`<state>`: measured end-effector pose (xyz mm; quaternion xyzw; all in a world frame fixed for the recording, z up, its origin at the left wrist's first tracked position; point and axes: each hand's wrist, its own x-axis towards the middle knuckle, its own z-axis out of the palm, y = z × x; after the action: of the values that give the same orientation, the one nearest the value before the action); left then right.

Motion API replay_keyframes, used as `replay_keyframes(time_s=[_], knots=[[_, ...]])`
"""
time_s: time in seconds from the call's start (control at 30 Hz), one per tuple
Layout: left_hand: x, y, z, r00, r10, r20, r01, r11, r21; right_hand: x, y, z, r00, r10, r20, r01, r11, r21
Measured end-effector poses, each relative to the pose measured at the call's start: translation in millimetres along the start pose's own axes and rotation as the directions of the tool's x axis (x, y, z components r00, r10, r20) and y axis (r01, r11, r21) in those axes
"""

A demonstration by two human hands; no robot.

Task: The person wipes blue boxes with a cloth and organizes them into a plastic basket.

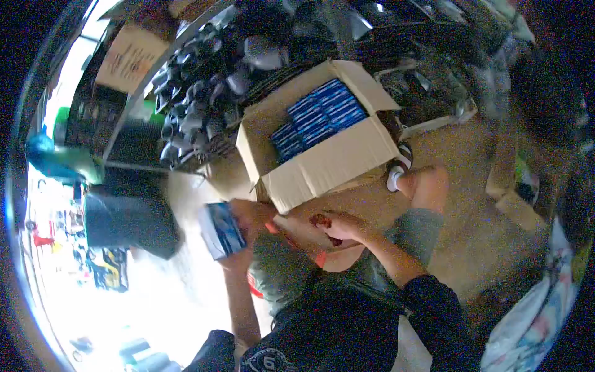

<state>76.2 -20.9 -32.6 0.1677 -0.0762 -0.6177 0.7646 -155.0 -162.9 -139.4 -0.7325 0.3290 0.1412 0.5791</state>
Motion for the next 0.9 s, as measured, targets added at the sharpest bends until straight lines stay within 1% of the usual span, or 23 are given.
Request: replay_keyframes(time_s=[0.03, 0.1, 0.13, 0.17, 0.2, 0.23, 0.3, 0.33, 0.37, 0.4, 0.43, 0.47, 0.5, 0.53, 0.57, 0.63, 0.67, 0.7, 0.73, 0.77, 0.8, 0.87, 0.9], knots=[[-21.0, -7.6, -6.6, 0.989, -0.092, -0.112, 0.065, 0.974, -0.219, -16.4, -4.9, 3.2, 0.998, 0.058, 0.018, -0.061, 0.986, 0.156], [-52.8, -25.3, -31.4, 0.973, -0.144, -0.179, 0.077, 0.939, -0.335, -44.7, -10.9, 23.0, 0.993, 0.003, -0.117, 0.044, 0.917, 0.397], [-66.8, -34.0, -29.2, 0.957, -0.154, -0.247, 0.081, 0.956, -0.281, -61.0, -11.3, 40.2, 0.951, -0.097, -0.293, 0.228, 0.861, 0.454], [-77.1, -41.0, -24.0, 0.937, -0.167, -0.308, 0.098, 0.969, -0.227, -75.1, -13.8, 50.7, 0.864, -0.174, -0.473, 0.415, 0.779, 0.471], [-84.1, -45.9, -14.1, 0.884, -0.151, -0.442, 0.160, 0.987, -0.018, -95.5, -34.7, 49.7, 0.870, -0.160, -0.467, 0.420, 0.738, 0.528], [-86.4, -51.8, -6.1, 0.885, -0.123, -0.448, 0.185, 0.978, 0.097, -120.1, -71.1, 44.9, 0.874, -0.145, -0.464, 0.424, 0.692, 0.583], [-81.5, -60.5, 5.3, 0.893, -0.070, -0.444, 0.237, 0.912, 0.334, -130.9, -112.0, 45.8, 0.777, -0.260, -0.574, 0.524, 0.772, 0.360], [-80.5, -62.9, 7.0, 0.908, -0.050, -0.415, 0.239, 0.877, 0.418, -126.8, -124.4, 46.0, 0.663, -0.409, -0.627, 0.559, 0.828, 0.051], [-76.0, -66.3, 11.7, 0.909, -0.001, -0.416, 0.200, 0.878, 0.436, -122.3, -134.7, 47.6, 0.542, -0.570, -0.617, 0.538, 0.800, -0.267], [-70.3, -68.4, 20.0, 0.908, 0.050, -0.416, 0.160, 0.876, 0.456, -119.9, -143.8, 53.9, 0.528, -0.613, -0.588, 0.405, 0.790, -0.460], [-63.9, -65.4, 29.2, 0.905, 0.101, -0.414, 0.121, 0.870, 0.478, -120.3, -147.3, 61.7, 0.543, -0.590, -0.597, 0.446, 0.806, -0.390], [-54.9, -54.8, 40.3, 0.907, 0.178, -0.382, 0.107, 0.779, 0.618, -120.4, -148.5, 70.9, 0.558, -0.570, -0.604, 0.485, 0.814, -0.320], [-54.0, -50.3, 41.6, 0.913, 0.237, -0.332, 0.123, 0.615, 0.779, -118.7, -149.5, 76.3, 0.572, -0.554, -0.605, 0.523, 0.815, -0.250], [-52.1, -45.1, 45.4, 0.914, 0.295, -0.279, 0.140, 0.418, 0.898, -117.1, -151.1, 78.2, 0.544, -0.570, -0.616, 0.518, 0.805, -0.288], [-54.5, -42.3, 55.0, 0.903, 0.228, -0.364, 0.195, 0.537, 0.821, -115.9, -150.1, 75.8, 0.533, -0.555, -0.639, 0.525, 0.809, -0.265], [-68.2, -56.2, 52.6, 0.926, 0.236, -0.294, 0.164, 0.449, 0.878, -109.9, -145.9, 64.5, 0.506, -0.517, -0.690, 0.534, 0.816, -0.219], [-79.6, -57.9, 59.6, 0.946, 0.187, -0.266, 0.161, 0.443, 0.882, -103.4, -146.1, 60.5, 0.503, -0.465, -0.729, 0.528, 0.832, -0.167], [-83.8, -63.8, 65.6, 0.930, 0.201, -0.307, 0.176, 0.489, 0.854, -96.5, -147.5, 58.0, 0.501, -0.408, -0.763, 0.522, 0.846, -0.109], [-84.8, -63.5, 62.0, 0.919, 0.222, -0.327, 0.180, 0.503, 0.846, -93.0, -149.3, 58.9, 0.498, -0.348, -0.794, 0.517, 0.854, -0.050], [-80.7, -61.0, 57.5, 0.908, 0.245, -0.340, 0.175, 0.514, 0.840, -94.7, -151.3, 63.1, 0.480, -0.437, -0.761, 0.545, 0.828, -0.132], [-71.5, -56.4, 56.5, 0.863, 0.339, -0.376, 0.191, 0.470, 0.862, -100.5, -153.0, 70.6, 0.459, -0.522, -0.719, 0.571, 0.794, -0.212], [-69.3, -50.5, 53.4, 0.861, 0.391, -0.327, 0.126, 0.458, 0.880, -111.2, -159.0, 85.6, 0.437, -0.594, -0.675, 0.533, 0.776, -0.338], [-67.9, -51.4, 61.4, 0.860, 0.387, -0.333, 0.129, 0.465, 0.876, -110.5, -157.5, 76.6, 0.460, -0.573, -0.678, 0.568, 0.777, -0.272]])
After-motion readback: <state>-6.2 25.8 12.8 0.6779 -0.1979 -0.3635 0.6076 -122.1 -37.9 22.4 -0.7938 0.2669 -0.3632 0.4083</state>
